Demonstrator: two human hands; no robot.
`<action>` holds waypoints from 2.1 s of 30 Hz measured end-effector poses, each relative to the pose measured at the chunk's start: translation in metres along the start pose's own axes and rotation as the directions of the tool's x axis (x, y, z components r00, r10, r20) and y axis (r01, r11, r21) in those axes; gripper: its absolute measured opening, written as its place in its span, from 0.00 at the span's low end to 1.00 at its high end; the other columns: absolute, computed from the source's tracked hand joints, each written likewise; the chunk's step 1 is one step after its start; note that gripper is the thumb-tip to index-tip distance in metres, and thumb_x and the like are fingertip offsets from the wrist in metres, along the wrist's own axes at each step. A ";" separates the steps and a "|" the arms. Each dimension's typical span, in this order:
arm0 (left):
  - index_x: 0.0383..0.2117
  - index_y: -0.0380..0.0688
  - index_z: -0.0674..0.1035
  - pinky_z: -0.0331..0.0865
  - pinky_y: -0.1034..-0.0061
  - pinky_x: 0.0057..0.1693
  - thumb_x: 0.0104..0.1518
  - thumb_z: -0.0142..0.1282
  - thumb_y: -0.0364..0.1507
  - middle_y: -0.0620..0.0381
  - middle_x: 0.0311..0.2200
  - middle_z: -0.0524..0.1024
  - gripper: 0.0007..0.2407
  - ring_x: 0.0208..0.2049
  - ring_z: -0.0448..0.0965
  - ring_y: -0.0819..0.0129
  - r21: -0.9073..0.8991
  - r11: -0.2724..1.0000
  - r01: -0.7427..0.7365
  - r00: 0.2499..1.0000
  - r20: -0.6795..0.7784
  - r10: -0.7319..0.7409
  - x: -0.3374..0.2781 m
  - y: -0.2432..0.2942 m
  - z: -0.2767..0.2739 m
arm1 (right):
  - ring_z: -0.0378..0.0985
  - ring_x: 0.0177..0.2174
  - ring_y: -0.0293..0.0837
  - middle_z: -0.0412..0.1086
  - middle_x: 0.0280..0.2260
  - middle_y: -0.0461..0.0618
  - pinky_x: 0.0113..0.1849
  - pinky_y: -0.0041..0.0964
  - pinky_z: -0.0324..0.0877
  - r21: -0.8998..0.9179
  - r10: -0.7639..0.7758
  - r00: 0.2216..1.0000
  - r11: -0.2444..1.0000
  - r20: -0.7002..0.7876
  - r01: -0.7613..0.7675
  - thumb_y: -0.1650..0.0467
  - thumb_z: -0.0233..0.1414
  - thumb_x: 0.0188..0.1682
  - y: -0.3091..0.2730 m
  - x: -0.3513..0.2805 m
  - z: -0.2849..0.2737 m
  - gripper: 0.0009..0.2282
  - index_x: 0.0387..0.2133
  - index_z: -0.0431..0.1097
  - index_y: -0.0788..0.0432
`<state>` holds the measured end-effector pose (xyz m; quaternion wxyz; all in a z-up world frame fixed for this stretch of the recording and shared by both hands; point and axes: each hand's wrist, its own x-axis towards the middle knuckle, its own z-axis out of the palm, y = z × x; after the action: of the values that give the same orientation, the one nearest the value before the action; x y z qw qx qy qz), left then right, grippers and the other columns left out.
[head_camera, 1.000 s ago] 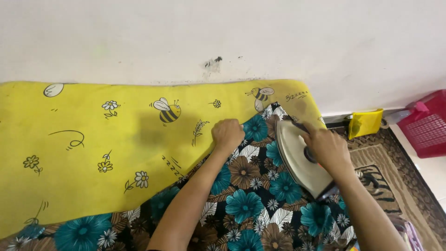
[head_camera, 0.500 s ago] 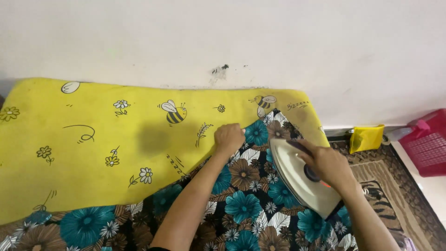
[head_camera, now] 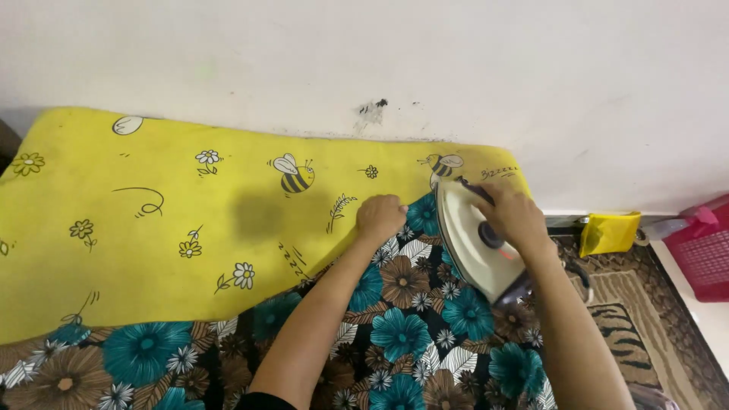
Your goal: The person irons a floral-patterned dress on a yellow ironing board. They use a white and purple iron to smooth the fabric, repeatedly adjusting the dress's position and folding sections to ensure even coverage.
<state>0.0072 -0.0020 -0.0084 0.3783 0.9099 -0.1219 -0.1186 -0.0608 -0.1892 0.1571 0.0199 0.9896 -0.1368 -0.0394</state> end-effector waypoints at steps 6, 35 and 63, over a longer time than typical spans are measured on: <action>0.40 0.35 0.83 0.75 0.52 0.46 0.63 0.49 0.35 0.38 0.34 0.81 0.15 0.42 0.82 0.40 0.000 0.999 -0.053 0.999 -0.006 0.053 0.003 -0.005 0.002 | 0.79 0.49 0.61 0.77 0.46 0.59 0.50 0.54 0.75 -0.156 0.174 0.964 0.977 0.201 -0.144 0.47 0.39 0.52 0.030 -0.060 0.001 0.23 0.62 0.61 0.25; 0.39 0.34 0.84 0.74 0.50 0.48 0.65 0.47 0.37 0.38 0.34 0.80 0.17 0.43 0.81 0.39 -0.050 0.998 -0.035 0.999 -0.007 0.035 -0.005 0.003 -0.008 | 0.81 0.38 0.66 0.77 0.35 0.64 0.38 0.57 0.76 -0.085 -0.004 0.983 0.996 -0.184 -0.012 0.45 0.47 0.53 0.061 0.123 0.064 0.26 0.54 0.72 0.47; 0.26 0.39 0.80 0.74 0.54 0.47 0.61 0.53 0.39 0.37 0.26 0.77 0.15 0.39 0.80 0.39 -0.035 0.989 -0.143 0.989 -0.052 0.141 0.009 -0.024 0.007 | 0.81 0.44 0.60 0.82 0.37 0.52 0.51 0.54 0.72 0.151 -0.432 0.801 0.901 0.414 0.407 0.63 0.67 0.35 0.044 0.223 0.085 0.17 0.40 0.82 0.47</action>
<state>0.0167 0.0068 -0.0314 0.4062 0.8942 -0.1745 -0.0713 0.1342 -0.2950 0.0586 -0.0477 0.9607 0.0835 -0.2603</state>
